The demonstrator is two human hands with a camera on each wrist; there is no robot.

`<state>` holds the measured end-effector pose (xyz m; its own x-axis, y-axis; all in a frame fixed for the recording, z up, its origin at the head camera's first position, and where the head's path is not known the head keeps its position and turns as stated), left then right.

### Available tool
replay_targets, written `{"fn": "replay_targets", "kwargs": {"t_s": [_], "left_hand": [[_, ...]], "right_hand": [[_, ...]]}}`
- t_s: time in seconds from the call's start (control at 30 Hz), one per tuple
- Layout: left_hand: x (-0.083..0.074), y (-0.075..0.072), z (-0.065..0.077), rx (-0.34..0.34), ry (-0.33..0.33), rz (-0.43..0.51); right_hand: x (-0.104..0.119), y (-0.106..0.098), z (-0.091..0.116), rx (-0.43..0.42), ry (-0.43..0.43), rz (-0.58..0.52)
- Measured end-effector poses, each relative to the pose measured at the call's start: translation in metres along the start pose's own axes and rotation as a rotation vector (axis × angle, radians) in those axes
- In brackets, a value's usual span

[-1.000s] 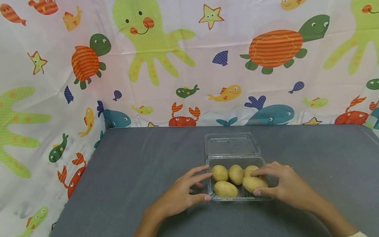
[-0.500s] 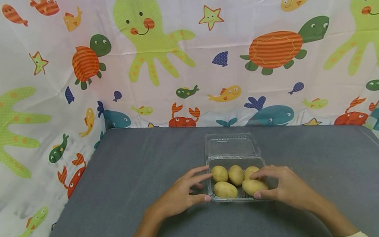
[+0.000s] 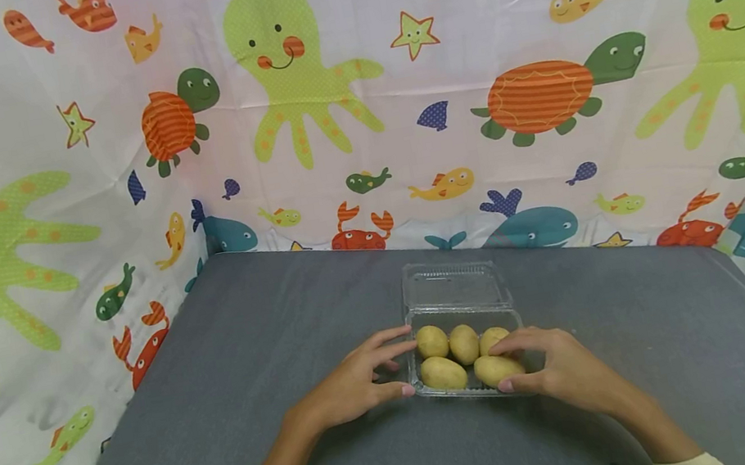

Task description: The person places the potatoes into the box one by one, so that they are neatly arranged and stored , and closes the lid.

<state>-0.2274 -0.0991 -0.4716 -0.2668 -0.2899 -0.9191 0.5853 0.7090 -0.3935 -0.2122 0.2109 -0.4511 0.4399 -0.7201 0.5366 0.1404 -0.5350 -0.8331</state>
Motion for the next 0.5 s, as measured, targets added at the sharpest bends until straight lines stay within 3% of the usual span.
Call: {"fn": "replay_targets", "kwargs": {"t_s": [0.5], "left_hand": [[-0.0003,-0.0001,0.0004,0.001,-0.008,0.001]], "right_hand": [[-0.0007,0.0018,0.0002,0.021,0.036,-0.004]]}}
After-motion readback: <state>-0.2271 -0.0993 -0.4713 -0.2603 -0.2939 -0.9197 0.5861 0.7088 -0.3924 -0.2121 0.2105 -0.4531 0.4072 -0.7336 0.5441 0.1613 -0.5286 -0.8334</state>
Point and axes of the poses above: each hand's wrist, its own z-axis away from the middle knuckle, its own y-axis out of the palm, x = y × z, the point moved 4 cm from there along -z, towards the middle knuckle, and after that the axes turned 10 degrees about z, right-handed, at the moved point
